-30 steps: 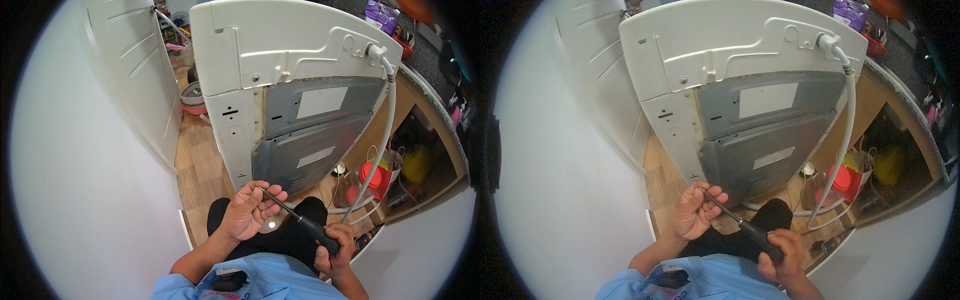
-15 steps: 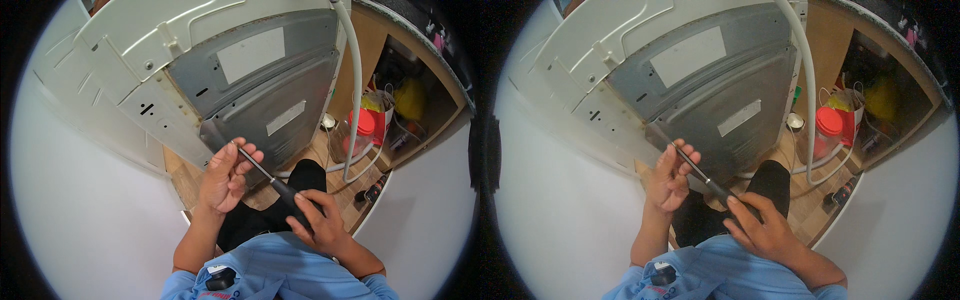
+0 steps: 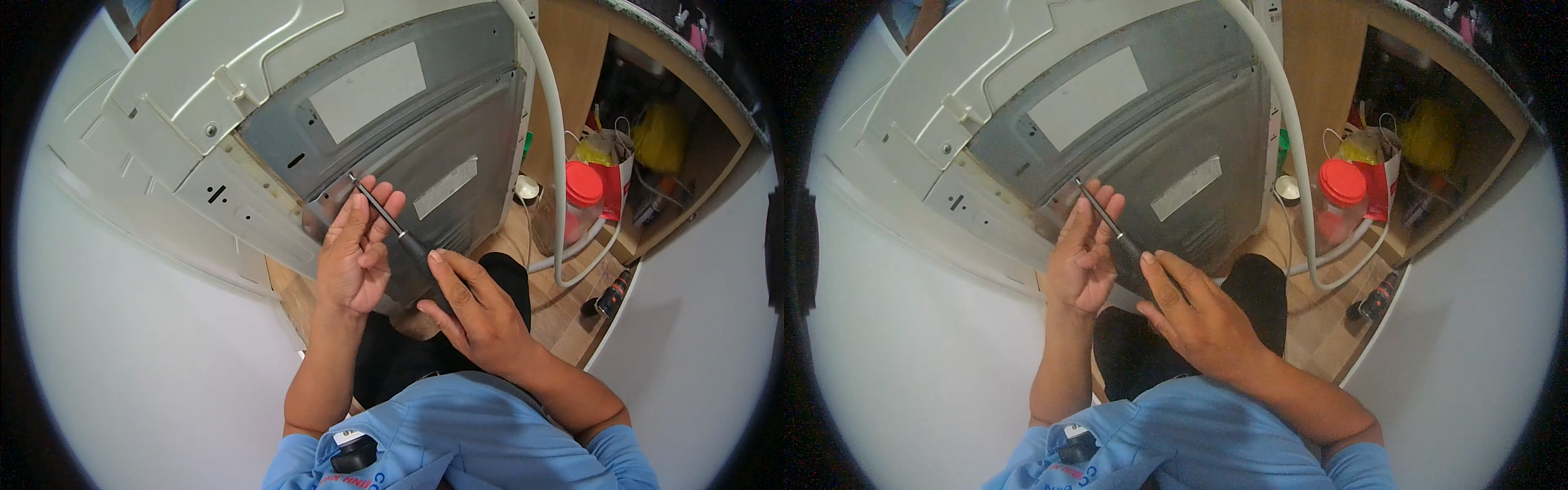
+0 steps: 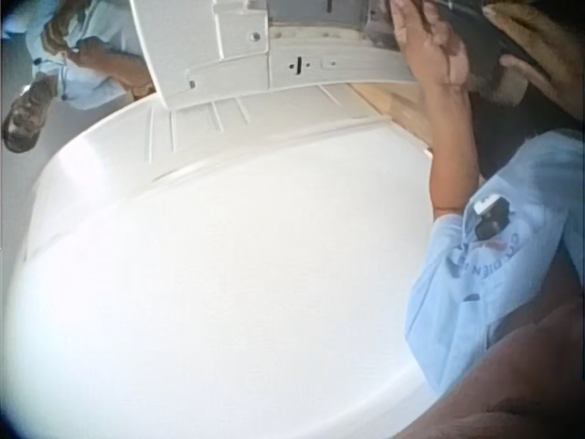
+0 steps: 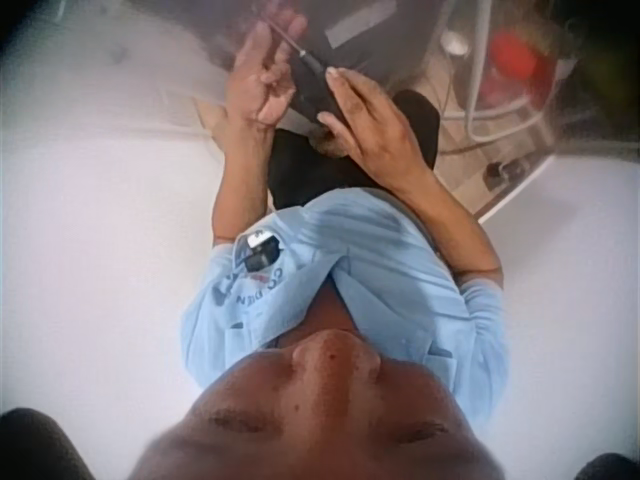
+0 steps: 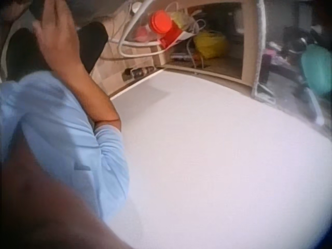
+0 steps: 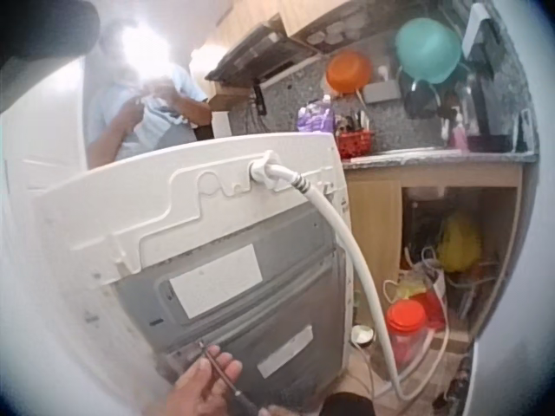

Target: The person kneels behind a top-loading washing machine and uses a screwdriver to remove screws from the back panel. After removing the panel, the person stands and uses a mop to clean the floor area around the appliance.

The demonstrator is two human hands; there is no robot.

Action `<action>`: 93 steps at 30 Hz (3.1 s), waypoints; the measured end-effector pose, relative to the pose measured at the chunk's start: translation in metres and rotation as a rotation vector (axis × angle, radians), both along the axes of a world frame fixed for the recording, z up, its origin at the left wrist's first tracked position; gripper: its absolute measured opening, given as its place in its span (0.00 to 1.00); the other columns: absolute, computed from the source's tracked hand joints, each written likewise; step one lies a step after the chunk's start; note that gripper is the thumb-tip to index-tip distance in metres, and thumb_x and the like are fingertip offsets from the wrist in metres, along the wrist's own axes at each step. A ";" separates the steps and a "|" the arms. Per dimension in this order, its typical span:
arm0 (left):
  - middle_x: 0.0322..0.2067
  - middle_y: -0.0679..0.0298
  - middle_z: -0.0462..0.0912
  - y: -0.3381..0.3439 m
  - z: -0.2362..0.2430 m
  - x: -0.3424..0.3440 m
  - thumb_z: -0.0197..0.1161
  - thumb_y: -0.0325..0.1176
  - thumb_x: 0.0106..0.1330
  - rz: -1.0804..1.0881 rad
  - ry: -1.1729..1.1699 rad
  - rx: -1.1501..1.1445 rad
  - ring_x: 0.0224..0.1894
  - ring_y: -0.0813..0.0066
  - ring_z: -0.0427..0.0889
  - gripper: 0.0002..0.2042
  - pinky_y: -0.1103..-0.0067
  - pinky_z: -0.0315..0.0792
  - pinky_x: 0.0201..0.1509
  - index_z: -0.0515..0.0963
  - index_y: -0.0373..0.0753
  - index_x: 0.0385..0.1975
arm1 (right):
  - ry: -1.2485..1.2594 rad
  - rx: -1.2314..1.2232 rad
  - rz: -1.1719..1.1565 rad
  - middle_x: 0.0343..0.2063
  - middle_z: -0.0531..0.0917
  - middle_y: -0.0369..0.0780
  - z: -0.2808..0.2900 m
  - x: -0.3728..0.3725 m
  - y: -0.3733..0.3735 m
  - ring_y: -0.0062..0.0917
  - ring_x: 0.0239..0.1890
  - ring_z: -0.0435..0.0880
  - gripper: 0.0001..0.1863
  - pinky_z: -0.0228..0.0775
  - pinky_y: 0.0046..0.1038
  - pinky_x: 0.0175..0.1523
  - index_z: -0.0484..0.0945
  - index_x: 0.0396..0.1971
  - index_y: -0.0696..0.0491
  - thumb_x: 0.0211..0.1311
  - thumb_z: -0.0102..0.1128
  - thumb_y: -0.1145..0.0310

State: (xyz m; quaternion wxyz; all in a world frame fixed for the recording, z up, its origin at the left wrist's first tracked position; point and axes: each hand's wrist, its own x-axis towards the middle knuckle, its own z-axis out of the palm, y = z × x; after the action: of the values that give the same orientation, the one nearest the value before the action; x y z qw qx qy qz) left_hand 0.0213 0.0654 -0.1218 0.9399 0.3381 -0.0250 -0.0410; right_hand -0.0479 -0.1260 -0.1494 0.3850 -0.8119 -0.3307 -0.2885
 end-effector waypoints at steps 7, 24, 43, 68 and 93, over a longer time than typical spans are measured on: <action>0.55 0.56 0.82 0.000 0.000 0.005 0.54 0.34 0.79 -0.022 0.005 -0.007 0.60 0.66 0.83 0.16 0.94 0.71 0.20 0.73 0.36 0.61 | -0.046 -0.088 -0.054 0.59 0.75 0.55 0.000 0.006 -0.004 0.45 0.53 0.82 0.31 0.77 0.38 0.58 0.70 0.66 0.60 0.62 0.65 0.73; 0.54 0.56 0.81 -0.004 0.013 0.002 0.56 0.39 0.79 0.018 0.049 -0.030 0.57 0.66 0.84 0.18 0.95 0.70 0.19 0.72 0.35 0.61 | -0.063 -0.262 -0.098 0.56 0.77 0.56 0.031 0.000 -0.013 0.44 0.47 0.83 0.29 0.78 0.37 0.53 0.75 0.64 0.57 0.60 0.63 0.77; 0.52 0.57 0.84 -0.015 0.010 0.003 0.59 0.40 0.77 -0.063 0.162 -0.299 0.59 0.66 0.83 0.18 0.93 0.67 0.14 0.74 0.38 0.61 | -0.096 -0.208 -0.134 0.53 0.80 0.55 0.032 -0.014 -0.020 0.42 0.43 0.85 0.27 0.80 0.34 0.47 0.78 0.59 0.58 0.58 0.70 0.77; 0.55 0.59 0.84 -0.016 -0.006 0.013 0.52 0.40 0.80 -0.079 0.035 -0.395 0.63 0.67 0.80 0.17 0.94 0.69 0.15 0.74 0.39 0.62 | -0.025 -0.071 -0.032 0.57 0.77 0.54 0.019 0.005 -0.012 0.46 0.51 0.83 0.33 0.78 0.38 0.54 0.72 0.65 0.59 0.58 0.72 0.74; 0.56 0.54 0.81 -0.005 0.000 -0.003 0.52 0.36 0.80 -0.187 -0.083 0.010 0.57 0.70 0.83 0.19 0.93 0.69 0.16 0.69 0.35 0.65 | 1.365 1.209 0.842 0.50 0.83 0.49 0.030 0.009 -0.017 0.30 0.33 0.84 0.28 0.75 0.26 0.33 0.66 0.68 0.54 0.79 0.49 0.52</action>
State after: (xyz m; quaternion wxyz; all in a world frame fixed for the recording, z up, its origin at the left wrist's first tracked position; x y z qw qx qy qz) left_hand 0.0181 0.0602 -0.1221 0.9284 0.3403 -0.0951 -0.1149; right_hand -0.0385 -0.1433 -0.1190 0.9107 -0.2886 -0.0975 0.2788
